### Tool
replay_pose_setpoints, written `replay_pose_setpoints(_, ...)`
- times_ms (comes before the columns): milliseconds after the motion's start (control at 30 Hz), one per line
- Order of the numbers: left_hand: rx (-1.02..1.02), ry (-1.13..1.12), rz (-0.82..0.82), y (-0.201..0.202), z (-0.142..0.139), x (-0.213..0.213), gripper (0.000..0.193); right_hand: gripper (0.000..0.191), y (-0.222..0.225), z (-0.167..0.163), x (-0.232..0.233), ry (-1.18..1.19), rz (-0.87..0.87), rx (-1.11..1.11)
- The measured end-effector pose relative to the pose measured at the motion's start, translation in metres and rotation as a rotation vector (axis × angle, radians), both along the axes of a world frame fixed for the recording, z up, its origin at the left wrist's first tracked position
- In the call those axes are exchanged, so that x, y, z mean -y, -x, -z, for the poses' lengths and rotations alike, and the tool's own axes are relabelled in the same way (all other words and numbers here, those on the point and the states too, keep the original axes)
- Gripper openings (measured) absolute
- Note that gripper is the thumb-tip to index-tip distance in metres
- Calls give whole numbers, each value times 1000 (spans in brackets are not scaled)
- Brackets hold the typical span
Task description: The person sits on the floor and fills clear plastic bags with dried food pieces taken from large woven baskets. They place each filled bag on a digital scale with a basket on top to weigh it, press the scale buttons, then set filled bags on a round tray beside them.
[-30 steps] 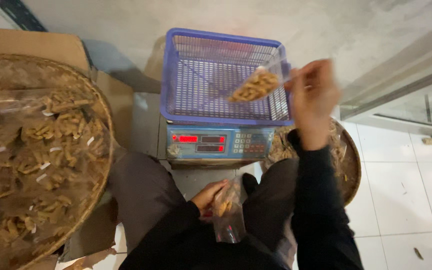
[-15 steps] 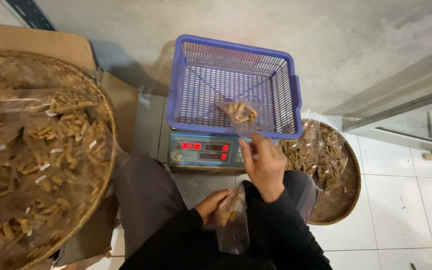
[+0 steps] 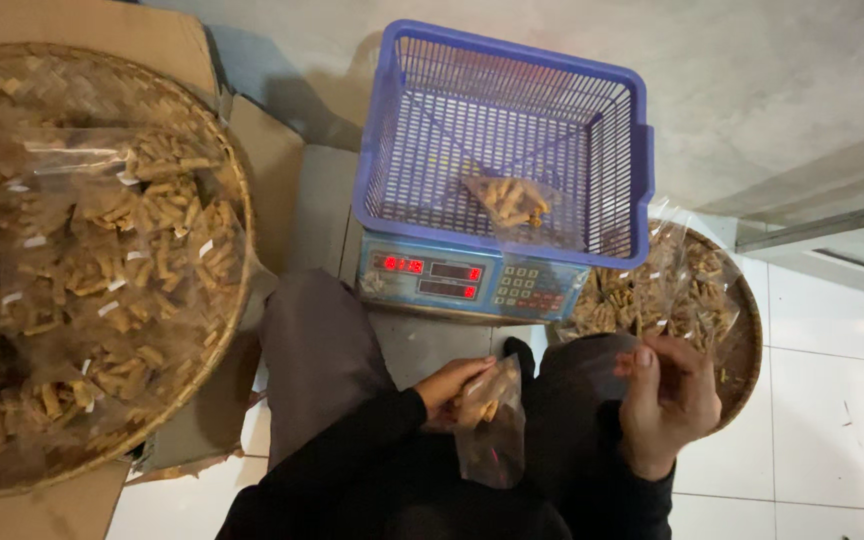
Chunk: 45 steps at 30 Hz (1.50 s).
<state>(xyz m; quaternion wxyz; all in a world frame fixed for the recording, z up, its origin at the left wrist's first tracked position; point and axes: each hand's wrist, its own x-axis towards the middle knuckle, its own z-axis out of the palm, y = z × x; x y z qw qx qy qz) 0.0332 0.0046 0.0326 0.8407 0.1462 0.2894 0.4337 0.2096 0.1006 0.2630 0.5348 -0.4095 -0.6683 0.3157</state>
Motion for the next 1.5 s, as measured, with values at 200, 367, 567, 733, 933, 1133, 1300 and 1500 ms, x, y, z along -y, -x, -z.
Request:
replay_pose_setpoints(200, 4, -31, -66, 5, -10, 0, 50, 13, -12, -13, 25, 63, -178, -32)
replay_pose_setpoints(367, -90, 155, -164, 9, -12, 1, 44, 31, -3, -39, 15, -75, -422, 385)
replay_pose_setpoints(567, -147, 92, -377, 4, 32, 0, 45, 25, 13, -29, 28, 252, -540, 676)
replay_pose_setpoints(733, -758, -91, -404, 15, 39, 1, 42, 5, 11, 8, 30, 160, -437, 621)
replay_pose_setpoints(933, -1670, -383, -386, 59, -75, 33, 42, 4, 11, 64, 24, 393, -514, 478)
replay_pose_setpoints(1133, -1631, -606, -1014, 103, -202, 5, 32, 5, 19, 118, 14, 28, -485, 700)
replay_pose_setpoints(1300, -1434, -551, -1085, 158, -255, -29, 41, 3, 13, 129, 10, 51, -478, 632)
replay_pose_setpoints(1500, -1789, -633, -533, 152, -278, -81, 78, 4, 17, 132, 12, 63, -491, 649)
